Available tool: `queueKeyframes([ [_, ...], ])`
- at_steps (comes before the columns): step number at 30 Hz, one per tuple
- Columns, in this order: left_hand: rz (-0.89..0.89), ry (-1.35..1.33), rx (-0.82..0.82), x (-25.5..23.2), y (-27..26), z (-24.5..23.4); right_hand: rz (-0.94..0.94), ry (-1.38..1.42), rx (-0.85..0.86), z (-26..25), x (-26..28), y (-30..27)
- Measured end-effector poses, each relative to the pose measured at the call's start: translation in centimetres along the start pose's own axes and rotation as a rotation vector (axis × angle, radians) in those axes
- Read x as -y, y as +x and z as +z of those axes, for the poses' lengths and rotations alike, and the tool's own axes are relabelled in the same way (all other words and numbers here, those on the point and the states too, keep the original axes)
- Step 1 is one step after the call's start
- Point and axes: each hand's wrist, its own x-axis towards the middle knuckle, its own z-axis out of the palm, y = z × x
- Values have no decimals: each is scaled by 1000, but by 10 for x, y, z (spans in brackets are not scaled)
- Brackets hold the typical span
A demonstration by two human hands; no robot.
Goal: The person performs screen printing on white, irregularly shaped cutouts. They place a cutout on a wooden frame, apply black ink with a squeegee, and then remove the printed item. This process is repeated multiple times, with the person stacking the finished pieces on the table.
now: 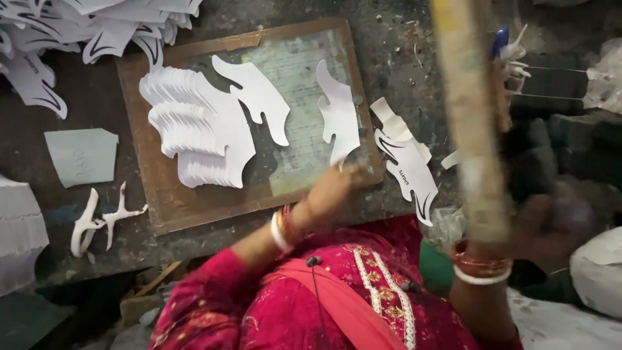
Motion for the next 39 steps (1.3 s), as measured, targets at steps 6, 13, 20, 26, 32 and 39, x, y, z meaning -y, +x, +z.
queueKeyframes([
  [6, -259, -902, -130, -26, -89, -34, -141, 316, 748, 51, 89, -16],
  [13, -756, -23, -39, -8, -120, -17, -414, 236, 1063, 201, 84, -31],
  [20, -783, 81, 48, -7, -106, -27, -449, 284, 1042, 267, 70, -34],
  [26, -743, 94, -1, -2, -110, -21, -354, 88, 1275, 122, 101, -61],
  [32, -840, -125, -96, -39, -97, -69, -177, 258, 1243, 63, 120, -49],
  [39, -225, -715, -150, -41, -49, -86, -185, 153, 568, 33, 49, -23],
])
